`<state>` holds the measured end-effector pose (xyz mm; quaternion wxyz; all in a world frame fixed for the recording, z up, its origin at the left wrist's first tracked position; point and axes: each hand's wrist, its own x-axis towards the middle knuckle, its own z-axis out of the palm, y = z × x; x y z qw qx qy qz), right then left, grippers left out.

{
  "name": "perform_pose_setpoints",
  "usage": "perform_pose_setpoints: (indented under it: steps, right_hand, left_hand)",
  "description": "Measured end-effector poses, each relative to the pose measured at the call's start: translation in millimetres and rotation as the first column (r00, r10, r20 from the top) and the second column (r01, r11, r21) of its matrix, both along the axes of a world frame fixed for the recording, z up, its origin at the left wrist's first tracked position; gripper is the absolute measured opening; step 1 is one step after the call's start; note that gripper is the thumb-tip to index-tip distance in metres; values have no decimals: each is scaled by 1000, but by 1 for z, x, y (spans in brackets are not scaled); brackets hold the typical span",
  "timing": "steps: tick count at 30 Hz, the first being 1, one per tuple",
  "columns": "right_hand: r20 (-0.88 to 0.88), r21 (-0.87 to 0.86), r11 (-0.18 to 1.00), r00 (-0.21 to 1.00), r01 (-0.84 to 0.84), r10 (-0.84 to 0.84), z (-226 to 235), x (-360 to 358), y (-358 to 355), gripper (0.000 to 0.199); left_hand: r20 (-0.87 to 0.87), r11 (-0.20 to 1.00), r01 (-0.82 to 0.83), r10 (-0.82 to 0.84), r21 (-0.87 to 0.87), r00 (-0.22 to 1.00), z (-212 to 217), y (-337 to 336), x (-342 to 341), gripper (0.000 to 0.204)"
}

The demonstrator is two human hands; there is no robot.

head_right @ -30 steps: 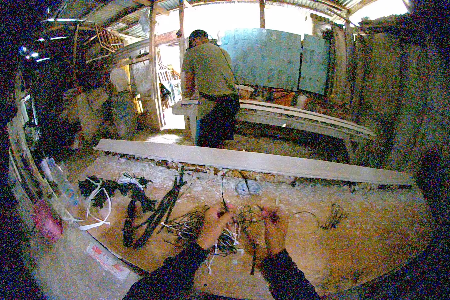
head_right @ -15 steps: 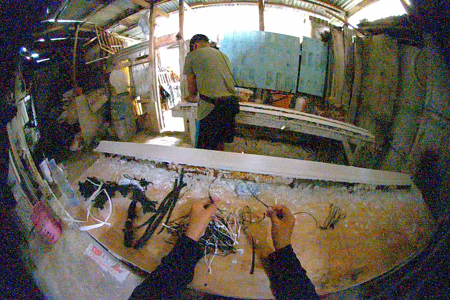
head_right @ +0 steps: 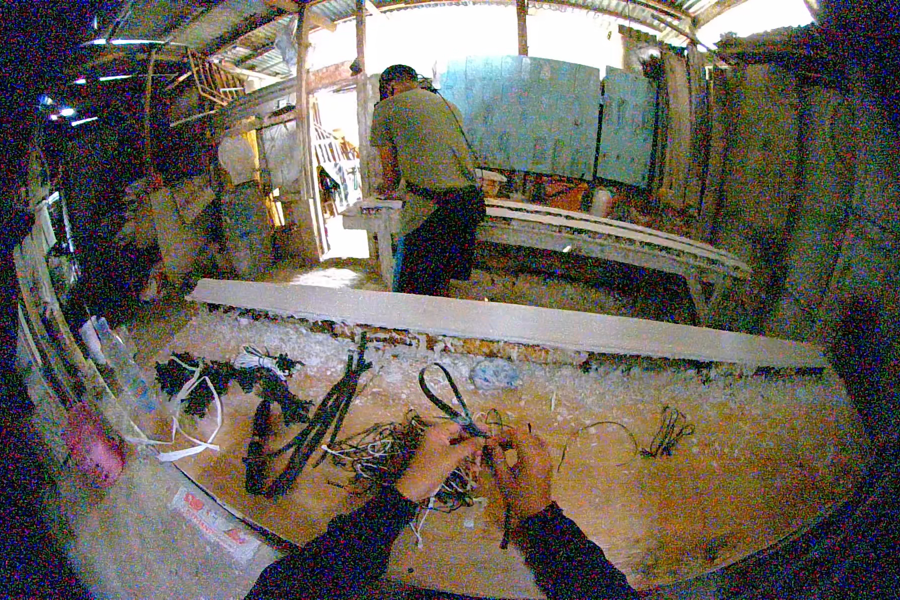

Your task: The person repeatedly picks up black cable ties and white wires from a wooden workbench, loops the ties around the wires, and pulls them tight by hand. A second person works at a separate bench in the background. The camera wearer continues this one-at-a-time tying process throughout the clip.

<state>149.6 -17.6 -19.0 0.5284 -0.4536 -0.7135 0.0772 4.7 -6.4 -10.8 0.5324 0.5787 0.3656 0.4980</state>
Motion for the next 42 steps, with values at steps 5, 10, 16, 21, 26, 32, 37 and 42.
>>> perform_pose_setpoints:
  steps: [5, 10, 16, 21, 26, 32, 37, 42]
  right_hand:
    - [-68, -71, 994, 995, -80, 75, -1, -1, -1, 13]
    - [-291, -183, 969, 950, -166, 108, -2, -8, -6, 3]
    - [-290, -180, 957, 942, -225, 167, -5, -1, -1, 14]
    - [-276, -176, 966, 952, -188, 134, -2, -2, -3, 10]
    - [-360, -157, 962, 920, -222, 154, 4, -6, -5, 5]
    - [-733, -303, 794, 662, -527, 159, 10, -5, -7, 8]
    - [-720, -379, 778, 688, -501, 92, 14, -4, -8, 7]
    - [-710, -376, 777, 696, -505, 109, 12, -1, -5, 7]
  left_hand:
    - [57, 1000, 2, 0, -30, 998, -4, 1, 1, 19]
    - [22, 999, -20, 21, -38, 1000, -5, 2, 0, 15]
    - [18, 1000, -11, 11, -23, 1000, 0, 0, 0, 21]
    - [73, 998, 17, -12, -62, 997, 3, -2, 1, 25]
    - [217, 991, 39, -11, -125, 976, -3, 4, 0, 24]
    - [199, 995, 38, -19, -90, 980, -8, 6, 0, 23]
    - [140, 996, 40, -29, -79, 990, -8, 6, 0, 24]
    - [257, 983, 136, -100, -125, 961, -13, 10, -2, 23]
